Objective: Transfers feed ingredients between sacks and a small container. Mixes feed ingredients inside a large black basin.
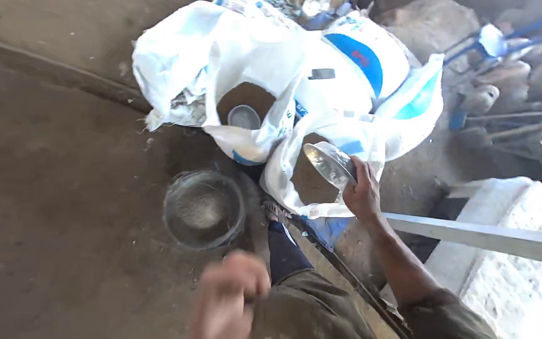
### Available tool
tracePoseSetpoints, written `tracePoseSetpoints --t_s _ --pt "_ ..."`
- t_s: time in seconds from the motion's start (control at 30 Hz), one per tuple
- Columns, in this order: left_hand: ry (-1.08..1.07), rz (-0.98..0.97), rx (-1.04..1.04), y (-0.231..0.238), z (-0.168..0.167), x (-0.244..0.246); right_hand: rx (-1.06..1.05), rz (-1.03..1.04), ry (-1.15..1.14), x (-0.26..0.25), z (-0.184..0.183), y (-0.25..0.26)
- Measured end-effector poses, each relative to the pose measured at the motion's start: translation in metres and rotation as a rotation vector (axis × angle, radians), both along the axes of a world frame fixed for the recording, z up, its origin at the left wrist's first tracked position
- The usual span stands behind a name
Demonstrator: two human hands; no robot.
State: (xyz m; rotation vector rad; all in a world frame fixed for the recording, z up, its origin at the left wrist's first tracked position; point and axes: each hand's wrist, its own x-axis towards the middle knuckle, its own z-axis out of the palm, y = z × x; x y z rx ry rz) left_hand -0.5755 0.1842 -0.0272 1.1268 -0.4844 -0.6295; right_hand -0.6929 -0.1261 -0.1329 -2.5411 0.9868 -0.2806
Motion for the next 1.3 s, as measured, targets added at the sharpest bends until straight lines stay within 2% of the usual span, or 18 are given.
tracePoseSetpoints --t_s 0.07,0.13,0.2,0.27,0.33,0.43,0.5,0.6,0.73,0.83,0.93,1.03,1.1,1.2,1.3 --pt "-0.044 0.031 0.411 -0.065 -0.080 0.007 0.089 -0.104 0.220 0.002 -0.052 -0.066" --pt "0.017 -0.071 0.836 -0.121 -0.144 0.010 0.127 -0.107 0.320 0.016 -0.124 -0.122" --pt "0.087 -0.198 1.125 -0.161 -0.186 0.011 0.084 -0.070 0.288 0.035 -0.191 -0.161" --pt "0.103 -0.301 1.292 -0.184 -0.202 0.012 0.107 -0.072 0.312 0.060 -0.237 -0.186" --pt "0.068 -0.256 1.296 -0.193 -0.204 0.009 0.169 -0.074 0.396 0.083 -0.270 -0.201" --pt "-0.083 -0.043 1.107 -0.194 -0.204 -0.006 0.417 0.013 0.471 0.097 -0.316 -0.214" --pt "-0.100 -0.001 0.989 -0.196 -0.205 -0.012 0.629 0.079 0.530 0.094 -0.349 -0.207" --pt "-0.128 0.006 0.968 -0.205 -0.206 -0.011 0.879 0.069 0.605 0.085 -0.380 -0.197" --pt "-0.143 -0.034 0.965 -0.215 -0.203 -0.005 1.124 -0.066 0.696 0.071 -0.381 -0.178" --pt "-0.157 -0.091 0.971 -0.218 -0.203 0.000 1.270 -0.089 0.663 0.066 -0.333 -0.161" --pt "-0.129 -0.135 1.005 -0.217 -0.200 0.004 1.350 -0.205 0.551 0.060 -0.295 -0.161" --pt "0.015 -0.127 1.093 -0.214 -0.191 0.004 1.254 -0.180 0.537 0.056 -0.281 -0.184" --pt "0.088 -0.072 1.079 -0.209 -0.187 0.005 1.185 -0.155 0.536 0.054 -0.271 -0.202" --pt "0.167 0.015 0.856 -0.191 -0.196 0.001 1.125 -0.155 0.565 0.046 -0.257 -0.221" --pt "0.313 0.077 0.758 -0.162 -0.214 -0.001 1.136 -0.248 0.484 0.036 -0.237 -0.229"
